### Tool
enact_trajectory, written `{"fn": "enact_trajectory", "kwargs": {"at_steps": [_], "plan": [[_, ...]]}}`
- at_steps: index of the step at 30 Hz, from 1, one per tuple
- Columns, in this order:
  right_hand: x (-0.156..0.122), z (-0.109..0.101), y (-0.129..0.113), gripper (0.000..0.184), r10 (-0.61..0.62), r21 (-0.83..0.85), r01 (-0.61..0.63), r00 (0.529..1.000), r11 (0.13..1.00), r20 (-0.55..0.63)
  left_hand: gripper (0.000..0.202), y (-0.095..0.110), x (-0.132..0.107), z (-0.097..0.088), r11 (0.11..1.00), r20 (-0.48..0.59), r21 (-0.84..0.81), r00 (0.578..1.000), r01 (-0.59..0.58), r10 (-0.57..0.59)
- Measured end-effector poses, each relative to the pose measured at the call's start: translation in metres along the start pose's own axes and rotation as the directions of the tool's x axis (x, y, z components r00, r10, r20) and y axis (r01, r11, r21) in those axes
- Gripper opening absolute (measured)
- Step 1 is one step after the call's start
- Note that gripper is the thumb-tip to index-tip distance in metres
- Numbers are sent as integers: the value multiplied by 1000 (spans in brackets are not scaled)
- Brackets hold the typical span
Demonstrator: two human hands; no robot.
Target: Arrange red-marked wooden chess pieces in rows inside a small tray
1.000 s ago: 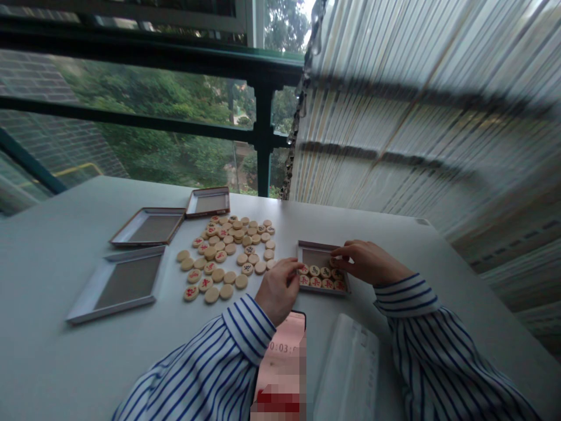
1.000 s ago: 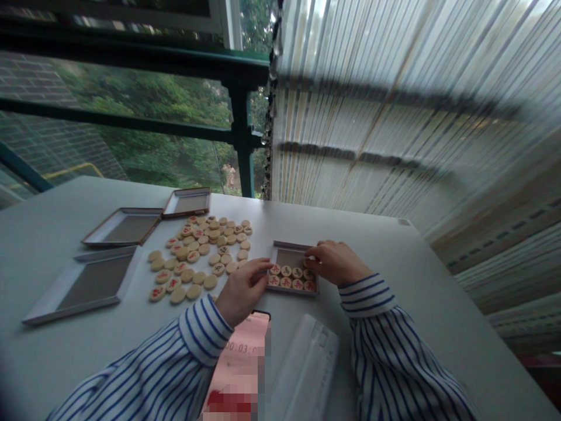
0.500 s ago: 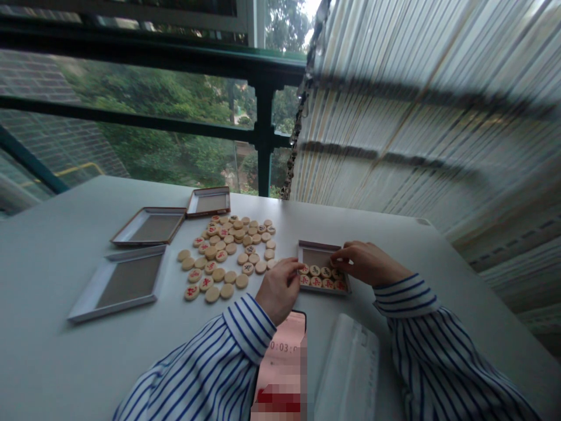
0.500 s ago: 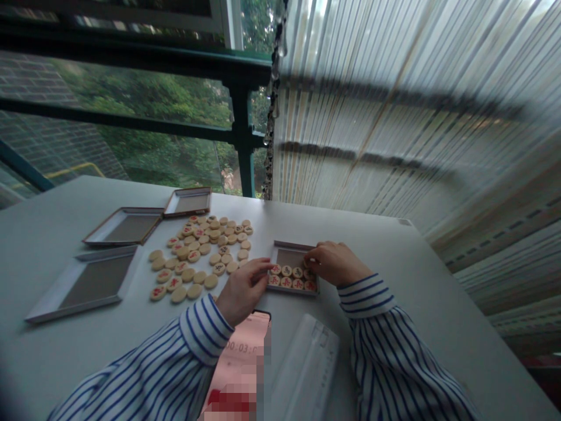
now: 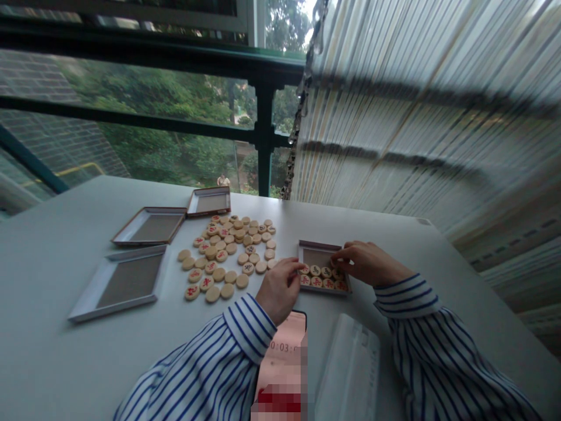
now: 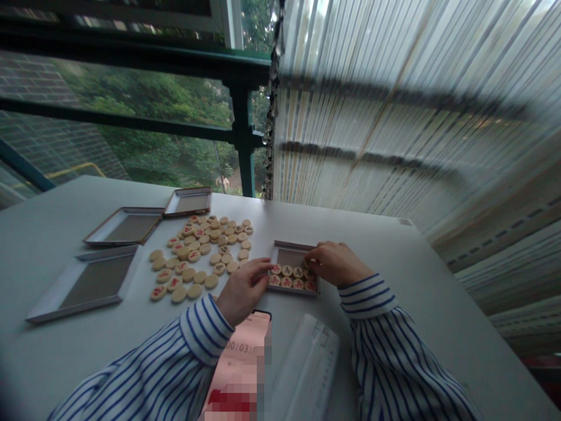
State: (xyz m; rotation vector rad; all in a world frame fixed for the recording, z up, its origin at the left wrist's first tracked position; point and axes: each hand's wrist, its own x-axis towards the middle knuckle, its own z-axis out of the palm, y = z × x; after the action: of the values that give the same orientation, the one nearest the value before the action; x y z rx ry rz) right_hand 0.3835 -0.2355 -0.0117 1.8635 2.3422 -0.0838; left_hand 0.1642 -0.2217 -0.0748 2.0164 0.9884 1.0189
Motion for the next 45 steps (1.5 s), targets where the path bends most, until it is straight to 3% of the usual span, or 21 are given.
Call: {"fn": "enact_trajectory", "kwargs": {"at_steps": [45], "plan": [[-2,-2,-1,28,41,-11,-41,999,999,-10,29,3,0,-2,1000,9,-15,1000,24,-24]]}}
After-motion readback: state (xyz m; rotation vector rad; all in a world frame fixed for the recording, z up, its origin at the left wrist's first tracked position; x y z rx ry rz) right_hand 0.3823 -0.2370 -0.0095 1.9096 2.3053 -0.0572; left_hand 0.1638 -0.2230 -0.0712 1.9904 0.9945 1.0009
